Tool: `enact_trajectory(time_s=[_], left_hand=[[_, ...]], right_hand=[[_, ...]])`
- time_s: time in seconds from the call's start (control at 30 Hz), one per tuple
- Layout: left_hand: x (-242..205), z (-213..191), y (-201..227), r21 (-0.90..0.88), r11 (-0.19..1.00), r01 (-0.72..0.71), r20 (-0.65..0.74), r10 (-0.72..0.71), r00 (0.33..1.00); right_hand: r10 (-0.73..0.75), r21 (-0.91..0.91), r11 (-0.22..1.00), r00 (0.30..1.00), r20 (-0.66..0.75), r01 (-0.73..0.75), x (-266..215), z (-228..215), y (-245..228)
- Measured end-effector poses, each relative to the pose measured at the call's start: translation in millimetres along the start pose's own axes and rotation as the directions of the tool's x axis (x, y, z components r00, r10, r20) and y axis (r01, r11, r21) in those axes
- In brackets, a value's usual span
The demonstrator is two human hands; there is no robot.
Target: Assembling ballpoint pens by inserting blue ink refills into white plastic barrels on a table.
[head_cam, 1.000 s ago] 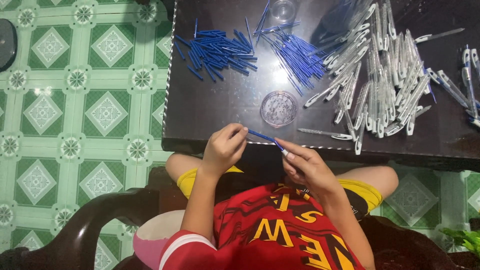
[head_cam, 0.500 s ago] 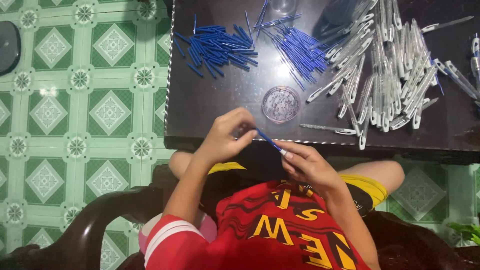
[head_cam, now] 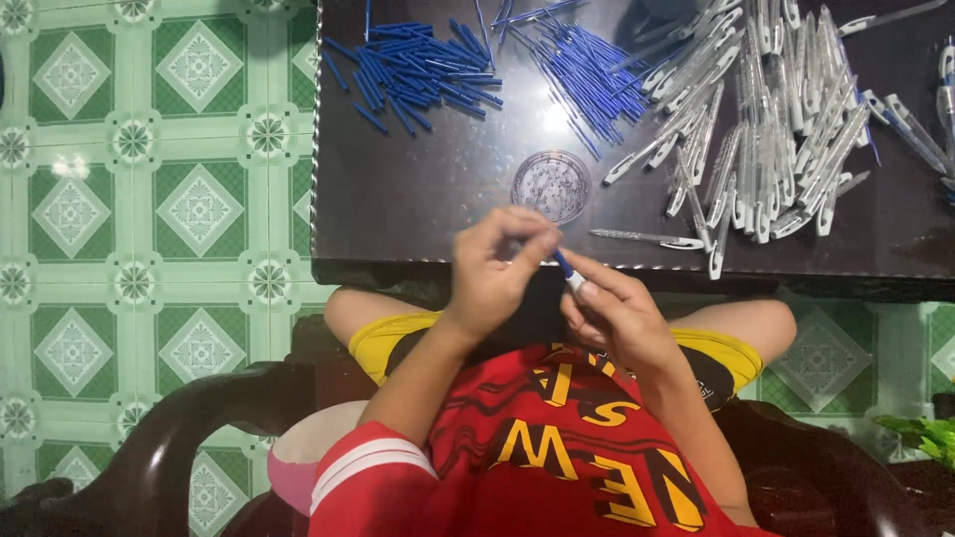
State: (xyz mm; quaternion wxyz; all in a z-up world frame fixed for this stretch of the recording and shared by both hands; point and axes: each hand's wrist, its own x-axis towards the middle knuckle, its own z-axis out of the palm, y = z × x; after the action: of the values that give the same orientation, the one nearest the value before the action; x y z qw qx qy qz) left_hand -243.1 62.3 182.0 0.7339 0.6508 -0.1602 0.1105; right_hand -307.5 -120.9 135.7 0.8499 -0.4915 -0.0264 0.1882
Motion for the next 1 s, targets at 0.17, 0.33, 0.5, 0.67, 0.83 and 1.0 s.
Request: enact_trajectory(time_s=[0.17, 0.33, 0.5, 0.67, 0.83, 1.0], left_hand=[[-30.2, 29.9, -18.4, 0.014, 0.999, -0.038, -0.005, 0.038, 0.999], [-20.5, 31.4, -12.0, -0.119, 0.993, 0.022, 0.045, -0.017, 0.999], [-4.6, 32.3, -3.3, -0.144, 0.987, 0.064, 0.060, -0.056, 0.997], [-2.1, 36.2, -8.5, -0.173, 0.981, 0.090, 0.054, -0.081, 0.995], [2.4, 37.3, 1.2, -0.220, 0.967, 0.125, 0.063, -0.114, 0.992], [4.1, 36.6, 5.8, -0.262, 0.959, 0.112, 0.078, -0.095, 0.992]], right_hand=[[-0.040, 0.039, 0.998, 0.993, -0.110, 0.045, 7.1, 25.2, -16.2], [-0.076, 0.024, 0.997, 0.991, -0.113, 0.079, 6.8, 26.8, -36.7], [-0.076, 0.017, 0.997, 0.997, -0.028, 0.076, 8.3, 18.6, -38.2], [-0.063, -0.002, 0.998, 0.998, -0.010, 0.063, 1.0, 11.7, -41.8], [-0.062, -0.030, 0.998, 0.998, -0.009, 0.062, -1.8, 10.2, -41.4], [-0.109, -0.098, 0.990, 0.994, -0.020, 0.106, -6.0, 25.4, -51.0]])
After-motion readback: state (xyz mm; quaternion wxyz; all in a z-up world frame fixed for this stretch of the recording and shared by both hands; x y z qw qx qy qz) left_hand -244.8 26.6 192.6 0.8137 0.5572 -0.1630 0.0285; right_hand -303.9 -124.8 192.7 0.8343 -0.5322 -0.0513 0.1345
